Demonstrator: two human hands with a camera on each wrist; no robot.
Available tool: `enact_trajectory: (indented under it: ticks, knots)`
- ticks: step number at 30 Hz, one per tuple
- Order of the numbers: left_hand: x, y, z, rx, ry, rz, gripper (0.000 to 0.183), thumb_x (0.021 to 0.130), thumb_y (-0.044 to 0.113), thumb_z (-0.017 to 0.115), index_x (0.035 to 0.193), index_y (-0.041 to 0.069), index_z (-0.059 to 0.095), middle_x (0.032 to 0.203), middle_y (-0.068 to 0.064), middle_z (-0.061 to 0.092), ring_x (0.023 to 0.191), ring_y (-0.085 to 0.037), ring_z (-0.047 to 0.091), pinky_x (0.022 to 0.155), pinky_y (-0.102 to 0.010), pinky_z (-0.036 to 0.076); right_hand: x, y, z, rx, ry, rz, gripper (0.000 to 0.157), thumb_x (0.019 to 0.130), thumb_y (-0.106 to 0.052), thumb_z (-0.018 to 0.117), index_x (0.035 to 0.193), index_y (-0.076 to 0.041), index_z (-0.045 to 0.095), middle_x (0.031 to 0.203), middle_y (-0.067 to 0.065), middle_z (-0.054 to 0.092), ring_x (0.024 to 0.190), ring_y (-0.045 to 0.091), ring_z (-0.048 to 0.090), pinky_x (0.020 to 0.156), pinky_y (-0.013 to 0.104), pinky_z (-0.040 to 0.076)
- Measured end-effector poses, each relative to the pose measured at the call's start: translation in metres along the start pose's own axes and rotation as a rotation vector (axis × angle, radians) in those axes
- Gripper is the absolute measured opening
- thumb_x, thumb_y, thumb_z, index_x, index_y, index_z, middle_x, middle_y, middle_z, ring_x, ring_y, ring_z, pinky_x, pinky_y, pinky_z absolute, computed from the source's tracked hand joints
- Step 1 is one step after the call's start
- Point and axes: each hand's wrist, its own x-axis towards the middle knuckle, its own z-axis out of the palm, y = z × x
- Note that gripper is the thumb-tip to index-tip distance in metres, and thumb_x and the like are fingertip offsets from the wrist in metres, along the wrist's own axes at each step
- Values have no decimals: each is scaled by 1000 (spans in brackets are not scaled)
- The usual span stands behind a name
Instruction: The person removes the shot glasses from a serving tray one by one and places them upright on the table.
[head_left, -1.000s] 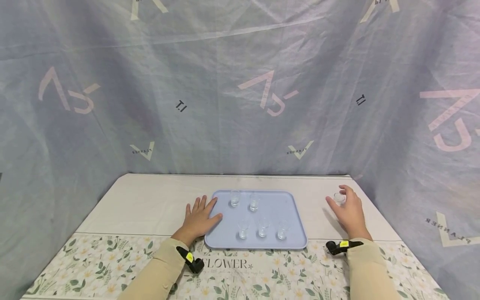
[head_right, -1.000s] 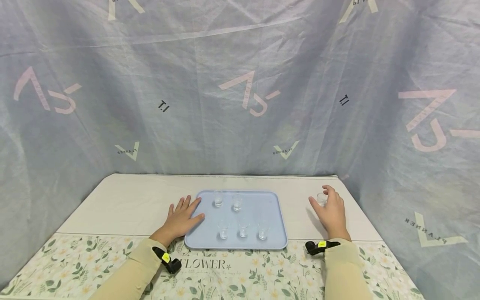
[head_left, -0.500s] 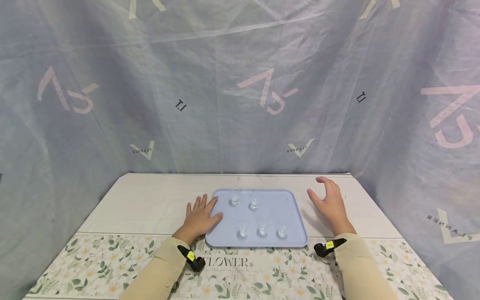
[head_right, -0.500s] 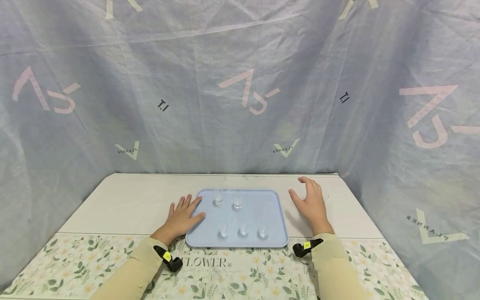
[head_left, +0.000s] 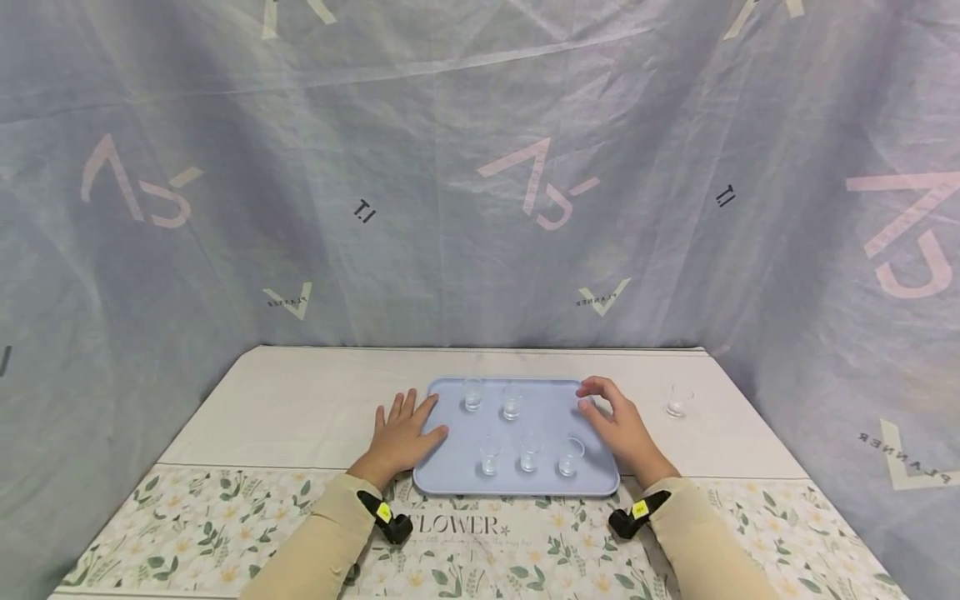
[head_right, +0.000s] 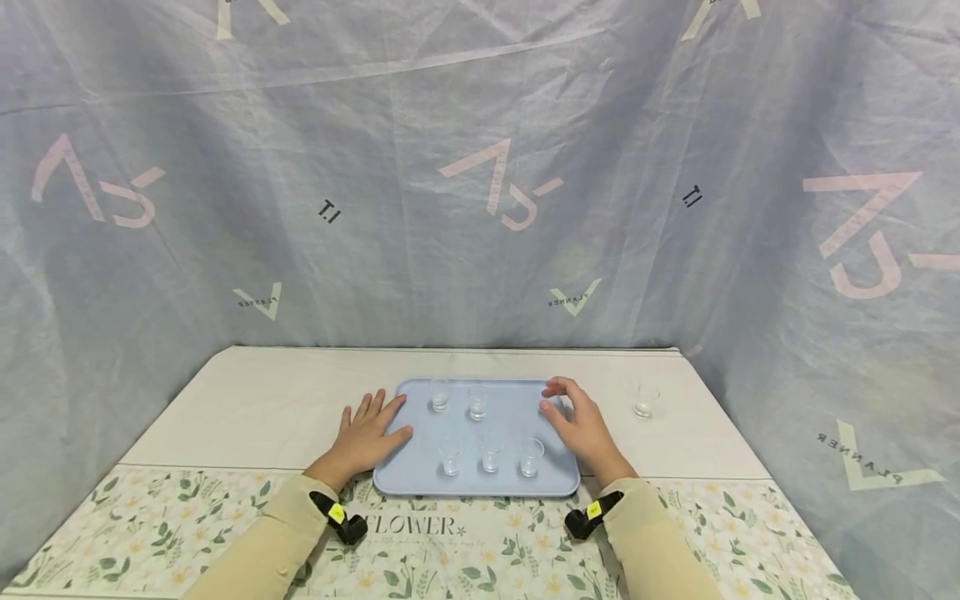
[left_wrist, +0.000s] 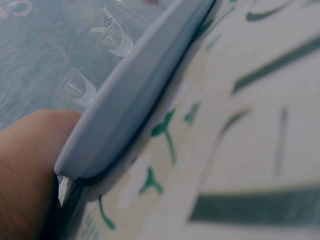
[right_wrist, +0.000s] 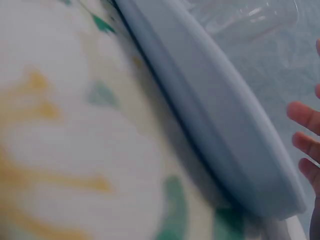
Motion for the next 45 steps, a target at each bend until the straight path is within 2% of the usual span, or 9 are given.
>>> enact_trajectory:
  ticks: [3,9,12,16,21,27,31,40,45]
  knots:
    - [1,1,0,1,3,4,72,100,54,49,160,17,33,167,-22,15,154,-43,6,118,-66,-3,-7,-3,3,46,-49,-54,30,99,-11,64,127,0,57,109,10,72,116,35,62,106,58,39]
    - [2,0,1,4,-10,-4,74,100,56,47,161,18,30,168,-20,10,154,-42,2,118,-65,-7,-21,-15,7,94,-200,-177,33,95,3,61,127,6,55,110,15,72,105,36,66,93,42,49]
    - [1,1,-2,5,-2,1,72,100,54,48,160,17,32,167,-22,12,154,-43,4,118,-65,-5,-24,-11,9,106,-243,-193,37,93,0,66,129,3,55,111,10,72,107,30,66,98,41,47]
    - [0,1,-3,8,13,6,71,100,53,49,159,15,34,166,-23,14,154,-44,7,118,-66,-4,-24,-12,10,127,-287,-197,45,87,-1,73,129,1,56,110,9,72,110,30,65,103,37,44]
    - [0,-2,-2,5,11,4,72,100,55,48,159,15,35,166,-24,14,153,-45,6,118,-66,-5,-23,-11,11,135,-327,-233,50,81,1,78,125,0,56,107,11,71,106,32,64,100,37,44]
    - [1,-3,0,7,12,5,72,99,55,48,159,16,35,166,-24,13,154,-44,5,118,-65,-5,-25,-12,10,76,-339,-143,44,78,-18,87,114,-9,62,101,-4,68,96,14,62,91,32,46]
    - [1,-3,0,0,21,7,70,99,53,49,158,16,37,166,-24,15,153,-44,7,118,-66,-3,-27,-14,10,39,-324,-112,40,78,-26,88,107,-13,65,96,-9,64,91,10,59,86,31,46]
    - [1,-1,-1,6,6,3,70,100,54,49,158,17,37,166,-23,14,154,-44,7,118,-67,-2,-29,-13,9,4,-292,-139,34,73,-23,91,99,-18,68,93,-10,63,87,6,57,83,31,48]
    - [1,-1,0,11,-7,-2,71,100,54,47,159,17,35,167,-23,12,154,-43,4,118,-66,-4,-31,-15,10,9,-268,-139,33,72,-16,91,95,-15,67,91,-4,65,85,10,58,81,32,47]
